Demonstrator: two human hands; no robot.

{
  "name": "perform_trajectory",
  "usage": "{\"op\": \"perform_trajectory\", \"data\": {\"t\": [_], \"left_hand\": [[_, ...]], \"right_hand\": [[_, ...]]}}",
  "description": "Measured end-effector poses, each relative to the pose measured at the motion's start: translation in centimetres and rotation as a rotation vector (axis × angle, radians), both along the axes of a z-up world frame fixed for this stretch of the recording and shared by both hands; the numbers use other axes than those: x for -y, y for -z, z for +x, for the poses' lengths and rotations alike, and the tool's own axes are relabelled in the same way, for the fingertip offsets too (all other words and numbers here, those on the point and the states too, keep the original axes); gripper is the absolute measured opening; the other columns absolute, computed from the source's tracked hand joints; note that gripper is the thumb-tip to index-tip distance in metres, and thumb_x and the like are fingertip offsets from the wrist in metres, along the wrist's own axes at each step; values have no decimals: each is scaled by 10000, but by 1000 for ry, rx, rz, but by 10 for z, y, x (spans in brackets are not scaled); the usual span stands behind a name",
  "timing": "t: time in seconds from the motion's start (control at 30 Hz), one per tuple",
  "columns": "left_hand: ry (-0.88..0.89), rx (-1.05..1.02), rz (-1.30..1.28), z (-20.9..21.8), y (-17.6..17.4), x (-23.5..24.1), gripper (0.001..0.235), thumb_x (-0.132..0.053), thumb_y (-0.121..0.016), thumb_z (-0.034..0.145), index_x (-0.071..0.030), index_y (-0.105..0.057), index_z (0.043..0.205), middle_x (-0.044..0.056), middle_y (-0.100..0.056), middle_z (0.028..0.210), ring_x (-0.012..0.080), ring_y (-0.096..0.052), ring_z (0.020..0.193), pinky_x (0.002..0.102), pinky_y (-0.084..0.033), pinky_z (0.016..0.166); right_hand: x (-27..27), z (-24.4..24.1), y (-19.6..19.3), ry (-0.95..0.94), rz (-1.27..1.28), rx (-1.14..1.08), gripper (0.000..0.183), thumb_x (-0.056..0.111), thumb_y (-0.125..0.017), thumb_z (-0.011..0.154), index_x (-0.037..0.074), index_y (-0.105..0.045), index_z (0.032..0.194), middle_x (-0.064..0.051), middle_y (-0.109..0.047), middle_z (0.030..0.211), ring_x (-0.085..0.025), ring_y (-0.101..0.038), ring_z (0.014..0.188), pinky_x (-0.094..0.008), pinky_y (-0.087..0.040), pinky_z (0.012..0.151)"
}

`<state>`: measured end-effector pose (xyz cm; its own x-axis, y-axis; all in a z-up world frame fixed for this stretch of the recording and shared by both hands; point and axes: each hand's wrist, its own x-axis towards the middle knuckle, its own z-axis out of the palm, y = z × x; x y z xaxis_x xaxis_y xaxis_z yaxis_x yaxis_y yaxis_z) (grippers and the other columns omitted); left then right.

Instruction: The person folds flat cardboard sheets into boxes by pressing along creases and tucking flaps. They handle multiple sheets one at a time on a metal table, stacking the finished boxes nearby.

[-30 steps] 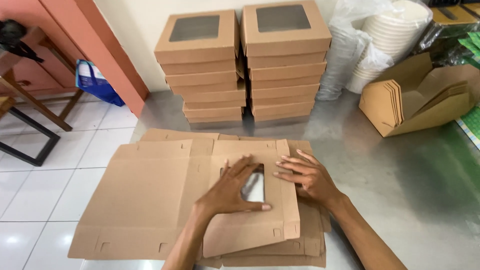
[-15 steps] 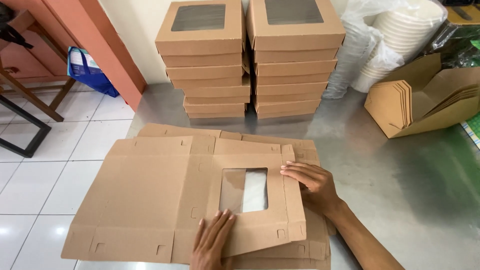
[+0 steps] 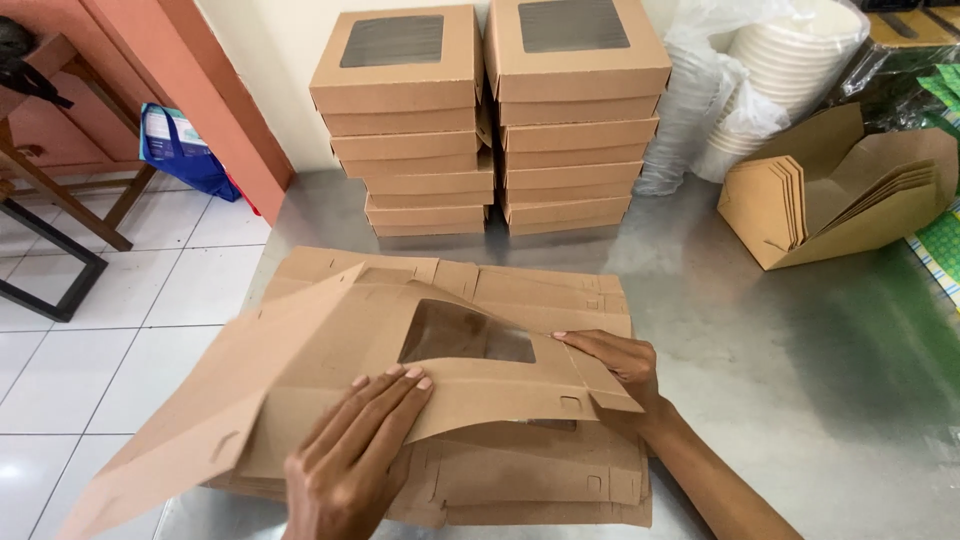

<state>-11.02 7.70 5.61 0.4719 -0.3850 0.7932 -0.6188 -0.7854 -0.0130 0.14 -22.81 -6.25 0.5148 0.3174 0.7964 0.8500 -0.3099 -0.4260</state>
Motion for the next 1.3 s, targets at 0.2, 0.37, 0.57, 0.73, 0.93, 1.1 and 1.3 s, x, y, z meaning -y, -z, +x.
{"op": "perform_trajectory", "data": {"t": [0.2, 0.37, 0.57, 0.73, 0.93, 1.1, 1.3], "left_hand": [[8, 88, 356, 5, -79, 8, 238, 27, -648, 972, 18, -683, 1207, 111, -778, 1029, 218, -769, 965, 358, -636, 827], [-60, 136, 566, 37, -109, 13, 90, -71, -593, 1023, -123, -549, 964, 1, -551, 783, 158, -583, 636, 322, -466, 537], [-15, -23, 507, 128, -105, 2, 407, -453, -645, 1072, -178, -493, 813, -35, -445, 517, 186, -389, 399, 377, -283, 369], [34, -289, 283, 192, -87, 7, 355, -417, -794, 846, -83, -715, 938, 133, -756, 726, 399, -730, 722, 490, -572, 703], [-57, -340, 373, 257, -47, 14, 453, -666, -785, 775, -234, -695, 877, 3, -729, 722, 317, -735, 765, 482, -590, 710], [-136, -455, 357, 287, -3, 18, 522, -719, -776, 730, -241, -741, 934, 94, -706, 757, 372, -731, 839, 515, -582, 764], [-81, -567, 400, 286, 65, 23, 454, -542, -776, 814, -266, -680, 1161, 11, -738, 1183, 300, -725, 1066, 492, -538, 985]], "right_hand": [[8, 5, 8, -77, 162, -218, 371, -12, -822, 721, 10, -741, 1083, -91, -794, 979, -168, -786, 849, -220, -649, 675], [8, -3, -22, -119, 220, -550, 253, 73, -780, 861, 129, -598, 694, 28, -568, 613, -40, -407, 449, -217, -272, 394], [21, -5, -42, -216, 245, -871, 532, 129, -812, 881, 172, -389, 562, 81, -308, 587, -43, -254, 506, -253, -161, 470], [47, 31, 17, -179, 326, -963, 243, 109, -795, 858, -44, -751, 675, -166, -728, 523, -157, -656, 468, -308, -575, 469], [9, 7, -53, -145, 471, -1170, 251, 138, -764, 897, -71, -749, 759, -184, -728, 575, -192, -688, 457, -297, -564, 428], [7, 11, -56, -115, 564, -1359, 315, 181, -738, 916, -131, -703, 916, -195, -713, 618, -235, -705, 461, -303, -566, 403], [8, 16, -41, -25, 364, -1409, 257, 153, -784, 884, -98, -752, 926, -169, -758, 766, -188, -696, 598, -304, -569, 575]]}}
